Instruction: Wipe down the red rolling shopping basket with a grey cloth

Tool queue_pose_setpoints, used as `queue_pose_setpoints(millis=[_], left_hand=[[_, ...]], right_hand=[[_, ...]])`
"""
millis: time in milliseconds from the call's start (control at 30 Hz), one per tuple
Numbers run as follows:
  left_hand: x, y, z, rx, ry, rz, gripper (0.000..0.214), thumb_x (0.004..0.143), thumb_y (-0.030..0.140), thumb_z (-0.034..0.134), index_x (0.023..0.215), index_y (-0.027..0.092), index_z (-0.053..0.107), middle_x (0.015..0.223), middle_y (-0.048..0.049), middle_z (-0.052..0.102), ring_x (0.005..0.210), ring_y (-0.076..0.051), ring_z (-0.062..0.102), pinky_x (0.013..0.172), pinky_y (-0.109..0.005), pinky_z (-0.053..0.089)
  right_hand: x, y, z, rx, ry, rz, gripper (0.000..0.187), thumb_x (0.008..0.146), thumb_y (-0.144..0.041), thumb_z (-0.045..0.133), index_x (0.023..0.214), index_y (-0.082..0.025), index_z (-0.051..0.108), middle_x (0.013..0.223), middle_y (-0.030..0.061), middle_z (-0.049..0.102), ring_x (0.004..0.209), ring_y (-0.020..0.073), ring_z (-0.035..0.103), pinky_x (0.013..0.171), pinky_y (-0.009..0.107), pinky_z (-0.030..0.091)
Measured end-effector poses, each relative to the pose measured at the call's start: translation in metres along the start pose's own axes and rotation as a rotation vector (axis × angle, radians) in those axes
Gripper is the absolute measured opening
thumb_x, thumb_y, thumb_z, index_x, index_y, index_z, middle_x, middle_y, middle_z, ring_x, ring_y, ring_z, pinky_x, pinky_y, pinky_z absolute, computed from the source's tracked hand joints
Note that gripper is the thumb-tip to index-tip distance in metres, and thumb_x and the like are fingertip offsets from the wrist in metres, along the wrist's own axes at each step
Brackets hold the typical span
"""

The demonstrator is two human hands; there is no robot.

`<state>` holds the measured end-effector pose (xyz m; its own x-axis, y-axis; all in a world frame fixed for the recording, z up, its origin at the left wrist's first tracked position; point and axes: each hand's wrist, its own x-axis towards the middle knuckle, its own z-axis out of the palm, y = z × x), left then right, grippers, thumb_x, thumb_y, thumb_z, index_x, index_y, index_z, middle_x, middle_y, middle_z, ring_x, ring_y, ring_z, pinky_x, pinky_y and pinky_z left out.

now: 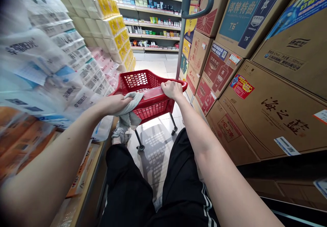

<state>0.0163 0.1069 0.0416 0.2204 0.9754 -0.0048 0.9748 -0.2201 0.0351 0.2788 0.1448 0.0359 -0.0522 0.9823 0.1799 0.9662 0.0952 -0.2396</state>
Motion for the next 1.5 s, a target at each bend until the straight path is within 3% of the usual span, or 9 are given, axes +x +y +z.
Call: queue_pose_setpoints(millis=[100, 200, 333, 600, 833, 1000, 1100, 1300, 1500], left_hand=[[-0.009, 0.005, 0.002, 0.044, -0.064, -0.061, 0.066, 0.092, 0.059, 0.026, 0.098, 0.012, 0.072, 0.103, -0.0182, 0.073, 0.093, -0.031, 0.067, 0.074, -0.037, 0.044], [-0.03, 0.008, 0.012, 0.078, 0.144, -0.016, 0.066, 0.094, 0.057, 0.023, 0.087, 0.014, 0.073, 0.092, -0.0172, 0.073, 0.09, -0.031, 0.068, 0.075, -0.038, 0.044], [-0.052, 0.003, 0.03, 0.028, 0.49, 0.227, 0.05, 0.096, 0.049, 0.032, 0.104, 0.017, 0.07, 0.098, -0.0134, 0.072, 0.099, -0.028, 0.065, 0.088, -0.04, 0.044], [-0.067, 0.006, 0.052, 0.024, 0.713, 0.344, 0.049, 0.092, 0.028, 0.045, 0.139, 0.018, 0.05, 0.134, -0.0155, 0.059, 0.127, -0.031, 0.048, 0.107, -0.049, 0.032], [-0.044, 0.014, 0.027, 0.14, 0.417, 0.107, 0.049, 0.094, 0.045, 0.032, 0.093, 0.014, 0.07, 0.09, -0.0182, 0.071, 0.093, -0.032, 0.065, 0.084, -0.043, 0.043], [-0.006, 0.013, 0.001, 0.069, -0.016, -0.072, 0.064, 0.093, 0.054, 0.026, 0.093, 0.01, 0.071, 0.1, -0.0222, 0.072, 0.09, -0.031, 0.067, 0.073, -0.037, 0.042], [0.0, 0.012, -0.004, 0.055, -0.077, -0.036, 0.067, 0.093, 0.056, 0.023, 0.097, 0.009, 0.071, 0.106, -0.0214, 0.072, 0.094, -0.03, 0.067, 0.073, -0.035, 0.042], [-0.026, 0.008, 0.017, 0.166, 0.261, 0.022, 0.065, 0.095, 0.056, 0.02, 0.083, 0.016, 0.07, 0.09, -0.0171, 0.072, 0.09, -0.03, 0.067, 0.075, -0.037, 0.042], [-0.051, -0.004, 0.042, 0.009, 0.583, 0.339, 0.04, 0.091, 0.045, 0.045, 0.116, 0.02, 0.064, 0.112, -0.0129, 0.069, 0.109, -0.029, 0.059, 0.096, -0.043, 0.04]], right_hand=[[0.001, 0.003, 0.0, 0.008, 0.008, 0.007, 0.051, 0.097, -0.041, 0.028, 0.095, -0.02, 0.075, 0.104, 0.0103, 0.075, 0.096, 0.027, 0.066, 0.076, 0.03, 0.038], [0.002, 0.005, 0.002, 0.019, 0.029, 0.003, 0.052, 0.097, -0.042, 0.029, 0.095, -0.02, 0.075, 0.103, 0.0108, 0.075, 0.095, 0.0274, 0.066, 0.075, 0.03, 0.038], [0.003, 0.009, 0.004, 0.023, 0.037, -0.006, 0.052, 0.097, -0.042, 0.029, 0.089, -0.02, 0.075, 0.1, 0.0107, 0.075, 0.092, 0.0273, 0.067, 0.075, 0.03, 0.037], [0.006, 0.011, 0.002, 0.022, 0.041, 0.0, 0.052, 0.096, -0.042, 0.029, 0.086, -0.02, 0.075, 0.097, 0.011, 0.076, 0.091, 0.0268, 0.067, 0.074, 0.03, 0.037], [0.002, 0.003, -0.002, 0.034, 0.005, 0.024, 0.052, 0.097, -0.042, 0.028, 0.097, -0.019, 0.075, 0.106, 0.0118, 0.075, 0.098, 0.028, 0.066, 0.078, 0.03, 0.038], [0.0, 0.0, -0.004, 0.022, -0.01, 0.019, 0.052, 0.098, -0.04, 0.027, 0.097, -0.019, 0.074, 0.106, 0.0112, 0.074, 0.098, 0.0274, 0.066, 0.077, 0.03, 0.038], [0.001, 0.001, -0.003, 0.02, -0.011, 0.01, 0.052, 0.099, -0.04, 0.026, 0.097, -0.019, 0.073, 0.107, 0.0113, 0.074, 0.097, 0.0272, 0.067, 0.077, 0.03, 0.038], [0.004, 0.003, -0.001, 0.038, 0.002, 0.014, 0.053, 0.098, -0.041, 0.026, 0.096, -0.018, 0.074, 0.104, 0.0121, 0.074, 0.095, 0.0276, 0.066, 0.077, 0.03, 0.038], [0.004, 0.009, -0.003, 0.018, 0.007, 0.012, 0.054, 0.098, -0.041, 0.026, 0.095, -0.019, 0.075, 0.105, 0.0117, 0.075, 0.096, 0.028, 0.066, 0.078, 0.031, 0.038]])
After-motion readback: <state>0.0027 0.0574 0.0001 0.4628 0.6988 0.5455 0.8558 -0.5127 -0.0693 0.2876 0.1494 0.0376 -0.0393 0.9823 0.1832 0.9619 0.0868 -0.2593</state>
